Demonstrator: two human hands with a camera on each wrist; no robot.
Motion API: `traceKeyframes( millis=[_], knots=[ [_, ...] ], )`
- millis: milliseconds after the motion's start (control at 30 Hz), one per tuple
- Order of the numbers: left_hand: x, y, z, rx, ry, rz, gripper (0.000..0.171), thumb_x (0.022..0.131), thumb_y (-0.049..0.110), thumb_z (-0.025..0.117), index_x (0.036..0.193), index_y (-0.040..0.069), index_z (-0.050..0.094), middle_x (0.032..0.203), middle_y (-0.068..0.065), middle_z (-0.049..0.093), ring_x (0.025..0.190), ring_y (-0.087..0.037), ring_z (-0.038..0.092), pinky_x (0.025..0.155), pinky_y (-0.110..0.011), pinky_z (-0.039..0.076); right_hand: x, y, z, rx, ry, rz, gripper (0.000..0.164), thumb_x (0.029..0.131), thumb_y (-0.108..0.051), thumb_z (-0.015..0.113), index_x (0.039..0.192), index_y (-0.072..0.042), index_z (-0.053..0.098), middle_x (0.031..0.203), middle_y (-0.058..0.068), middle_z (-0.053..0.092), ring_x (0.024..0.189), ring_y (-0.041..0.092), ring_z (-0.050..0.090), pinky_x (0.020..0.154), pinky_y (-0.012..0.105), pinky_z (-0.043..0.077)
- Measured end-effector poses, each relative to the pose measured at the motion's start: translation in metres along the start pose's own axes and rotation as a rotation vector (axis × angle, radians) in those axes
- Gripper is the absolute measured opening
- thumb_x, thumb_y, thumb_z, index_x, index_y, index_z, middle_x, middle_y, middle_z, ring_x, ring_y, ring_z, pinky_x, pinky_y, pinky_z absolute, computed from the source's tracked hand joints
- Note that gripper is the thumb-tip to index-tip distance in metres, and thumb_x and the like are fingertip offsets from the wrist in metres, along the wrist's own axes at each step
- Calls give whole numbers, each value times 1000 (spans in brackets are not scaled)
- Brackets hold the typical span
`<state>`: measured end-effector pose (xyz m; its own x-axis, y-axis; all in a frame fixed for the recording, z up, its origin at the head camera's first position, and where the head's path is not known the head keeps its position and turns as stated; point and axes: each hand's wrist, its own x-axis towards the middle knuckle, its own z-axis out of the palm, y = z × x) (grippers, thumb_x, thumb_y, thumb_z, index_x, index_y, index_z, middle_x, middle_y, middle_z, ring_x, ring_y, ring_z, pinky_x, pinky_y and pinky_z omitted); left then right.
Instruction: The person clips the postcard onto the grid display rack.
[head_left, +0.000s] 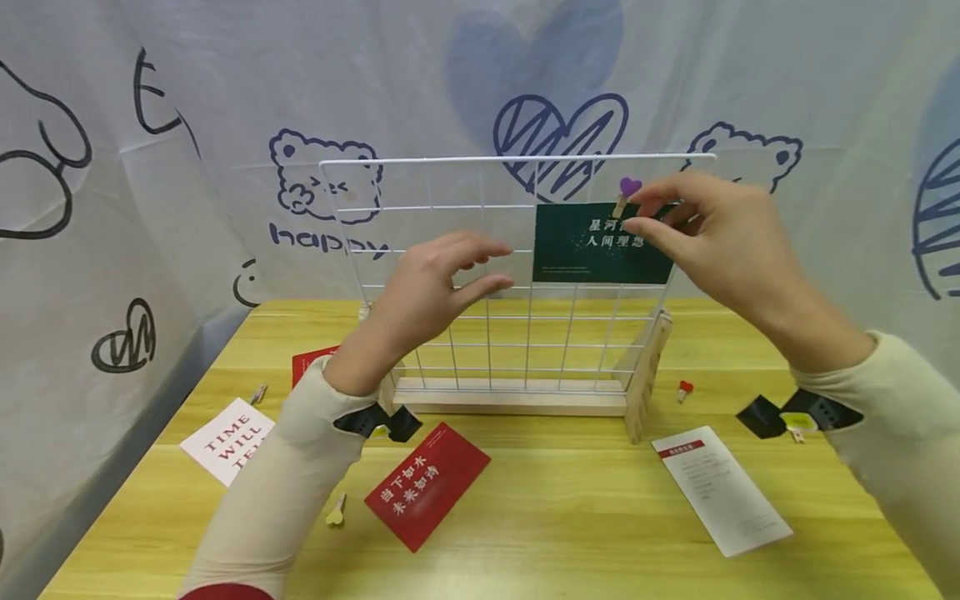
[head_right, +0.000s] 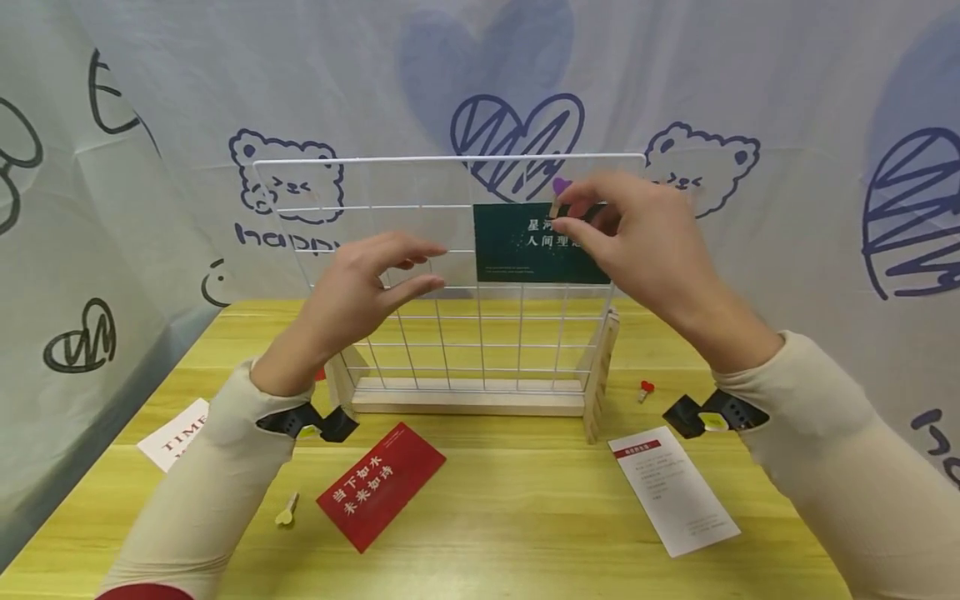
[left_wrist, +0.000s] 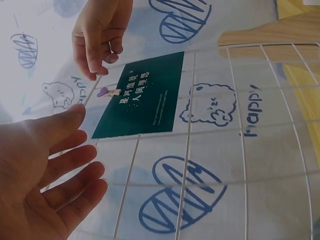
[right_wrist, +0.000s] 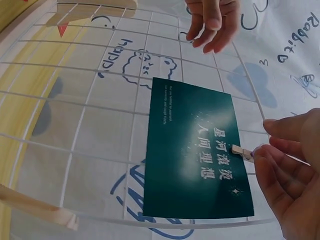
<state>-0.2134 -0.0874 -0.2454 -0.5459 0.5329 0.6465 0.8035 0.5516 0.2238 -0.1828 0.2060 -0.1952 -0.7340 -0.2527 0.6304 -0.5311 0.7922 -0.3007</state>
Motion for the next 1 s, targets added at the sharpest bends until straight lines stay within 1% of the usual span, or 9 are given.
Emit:
traceKeyframes(
  millis=[133,233,300,500,633,733,833,900,1000],
  knots=[
    [-11,-3,-7,10,-37,-13,40,90,28,73,125,11,66,122,-5,66,105,-21,63,85,-34,53,-4,2,6,43,2,-26,24,90,-16,73,113,-8,70,95,5,70,74,14,59,65,8,43],
    [-19,-5,-12,12,-67,-33,41,90,29,72,126,11,65,123,-5,65,106,-21,63,86,-36,53,-8,2,11,80,-22,-38,27,89,-16,74,115,-9,70,95,4,68,77,14,59,69,9,44],
    [-26,-6,-15,14,-88,-47,41,90,29,72,127,12,65,124,-5,65,106,-22,63,86,-37,53,-11,1,15,102,-45,-56,29,89,-15,74,116,-8,69,98,4,67,82,14,60,73,10,44],
    [-50,-13,-23,26,-140,-88,42,89,29,73,126,12,65,123,-4,65,104,-22,61,83,-39,54,-20,3,29,182,-104,-163,33,87,-10,75,119,-5,66,108,5,67,92,16,61,83,15,45],
    [-67,-19,-26,36,-184,-125,44,89,30,73,128,12,64,123,-4,65,103,-23,62,82,-41,53,-25,6,39,226,-151,-194,37,86,-11,76,121,-7,65,116,3,66,98,17,60,86,17,45],
    [-78,-23,-29,39,-224,-165,45,89,32,74,128,13,63,123,-3,64,104,-23,61,82,-41,53,-28,6,46,234,-187,-229,41,85,-12,78,124,-9,63,119,2,65,101,16,60,87,22,48],
    [-88,-26,-30,40,-264,-196,45,88,33,74,128,14,64,122,-2,64,102,-22,61,80,-40,53,-32,5,53,250,-233,-251,45,84,-13,78,126,-10,62,122,3,64,103,16,60,88,30,50],
    [-96,-29,-31,40,-285,-211,45,89,33,73,128,14,64,123,-3,64,102,-22,61,82,-42,53,-35,5,58,274,-272,-252,47,84,-14,79,128,-11,60,124,3,62,104,17,59,88,34,50],
    [-106,-32,-30,26,-307,-228,44,89,33,73,127,13,64,123,-3,65,103,-23,62,85,-45,53,-39,5,67,312,-334,-236,52,84,-17,79,131,-12,58,128,3,60,107,18,58,89,38,51]
  ],
)
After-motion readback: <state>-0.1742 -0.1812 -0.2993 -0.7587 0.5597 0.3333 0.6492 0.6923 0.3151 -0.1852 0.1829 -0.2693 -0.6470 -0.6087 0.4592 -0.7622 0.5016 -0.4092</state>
